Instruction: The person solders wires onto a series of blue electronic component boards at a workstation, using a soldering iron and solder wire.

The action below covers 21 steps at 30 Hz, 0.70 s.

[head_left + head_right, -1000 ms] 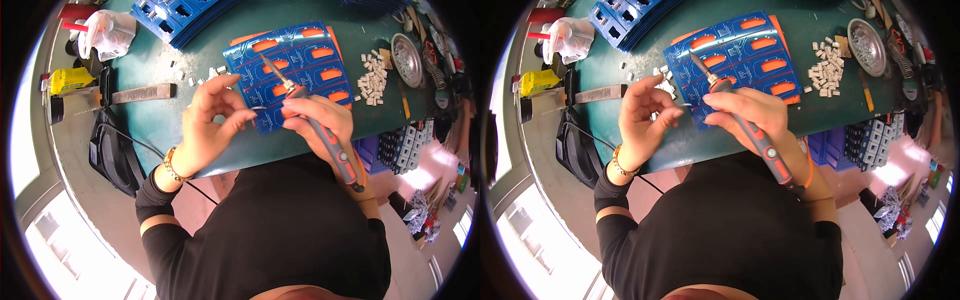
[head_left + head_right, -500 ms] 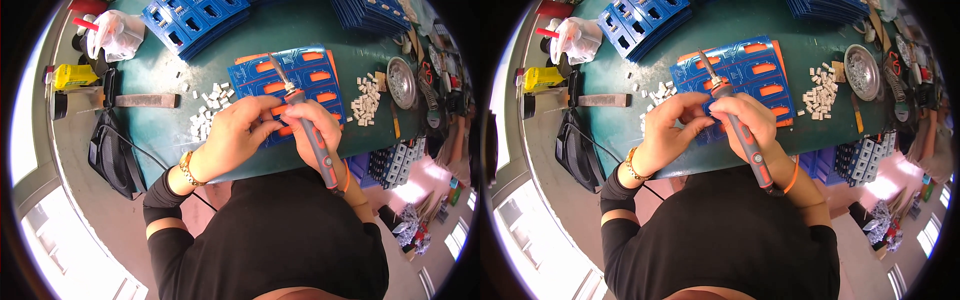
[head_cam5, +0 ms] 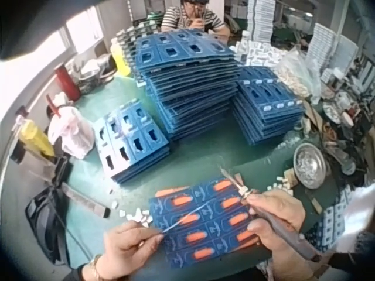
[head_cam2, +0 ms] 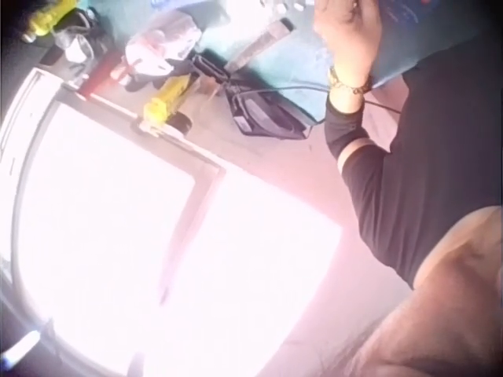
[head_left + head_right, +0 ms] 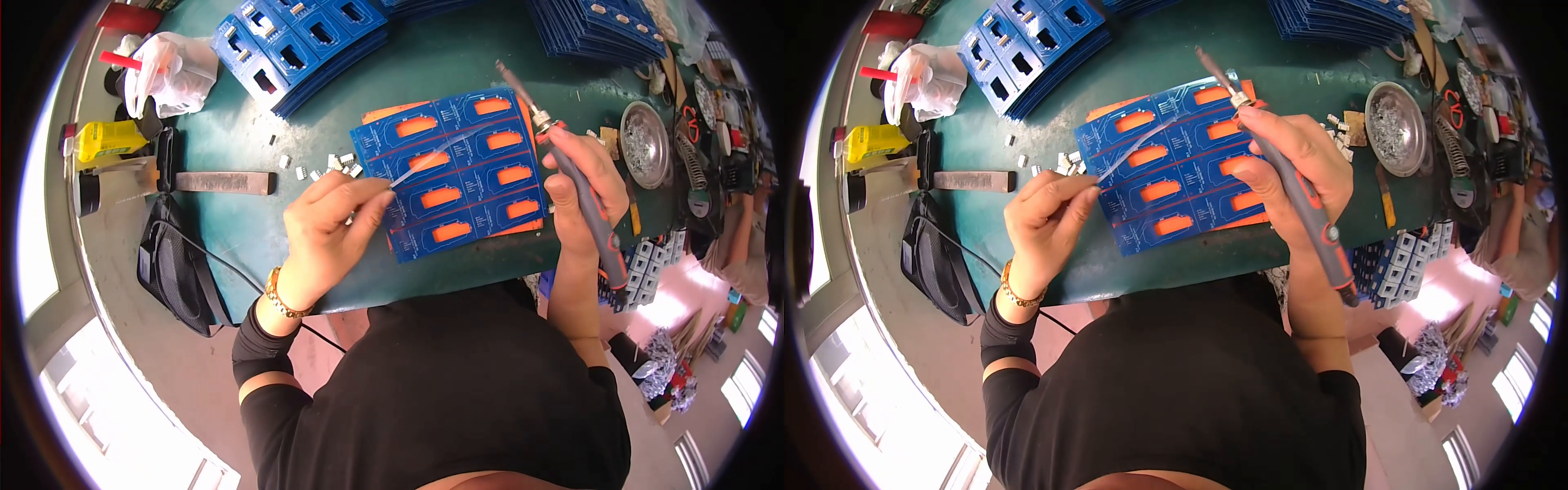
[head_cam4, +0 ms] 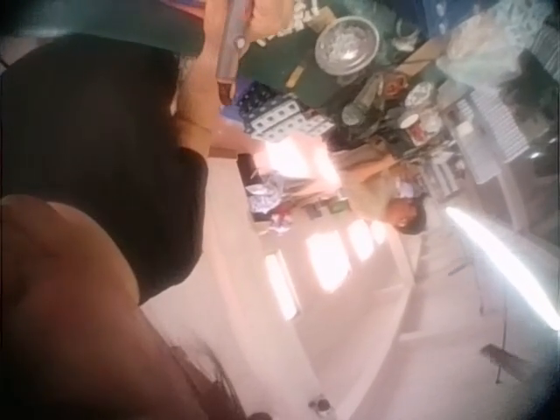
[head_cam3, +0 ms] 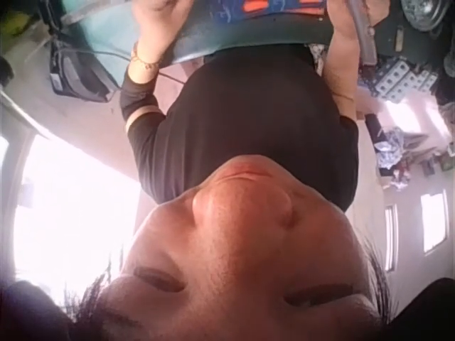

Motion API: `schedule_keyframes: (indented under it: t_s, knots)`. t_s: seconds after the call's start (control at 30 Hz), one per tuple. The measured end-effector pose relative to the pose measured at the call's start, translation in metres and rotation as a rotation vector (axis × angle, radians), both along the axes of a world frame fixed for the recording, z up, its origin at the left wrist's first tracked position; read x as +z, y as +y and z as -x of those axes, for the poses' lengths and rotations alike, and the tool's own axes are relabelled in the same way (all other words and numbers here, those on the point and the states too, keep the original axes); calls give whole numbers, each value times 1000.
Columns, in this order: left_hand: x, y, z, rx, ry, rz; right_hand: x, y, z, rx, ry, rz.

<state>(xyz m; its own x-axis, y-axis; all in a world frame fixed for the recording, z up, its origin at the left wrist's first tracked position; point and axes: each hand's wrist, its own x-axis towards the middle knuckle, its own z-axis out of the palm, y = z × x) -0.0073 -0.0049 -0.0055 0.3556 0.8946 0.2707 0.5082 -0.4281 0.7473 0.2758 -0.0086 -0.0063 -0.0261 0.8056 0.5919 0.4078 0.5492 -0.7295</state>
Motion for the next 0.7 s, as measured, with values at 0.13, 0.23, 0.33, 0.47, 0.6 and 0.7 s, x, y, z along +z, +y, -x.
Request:
schedule_keyframes:
  t_s: [0.13, 0.23, 0.33, 0.47, 0.6, 0.7]
  knots:
    - [-14, 3, 1, 165, -55, 63, -10, 0, 5, -30, 147, 156]
    - [-20, 3, 2, 193, -75, 120, -16, 2, 15, -37, 394, 322]
    - [-22, 4, 3, 177, -70, 123, -19, 11, 15, 57, 165, 215]
    - [-21, 6, 1, 151, -67, 149, -22, 13, 19, 60, 145, 216]
    - [-23, 7, -2, 124, -42, 176, -21, 14, 19, 61, 103, 224]
    - [-21, 9, -5, 124, -1, 134, -22, 15, 19, 76, 90, 206]
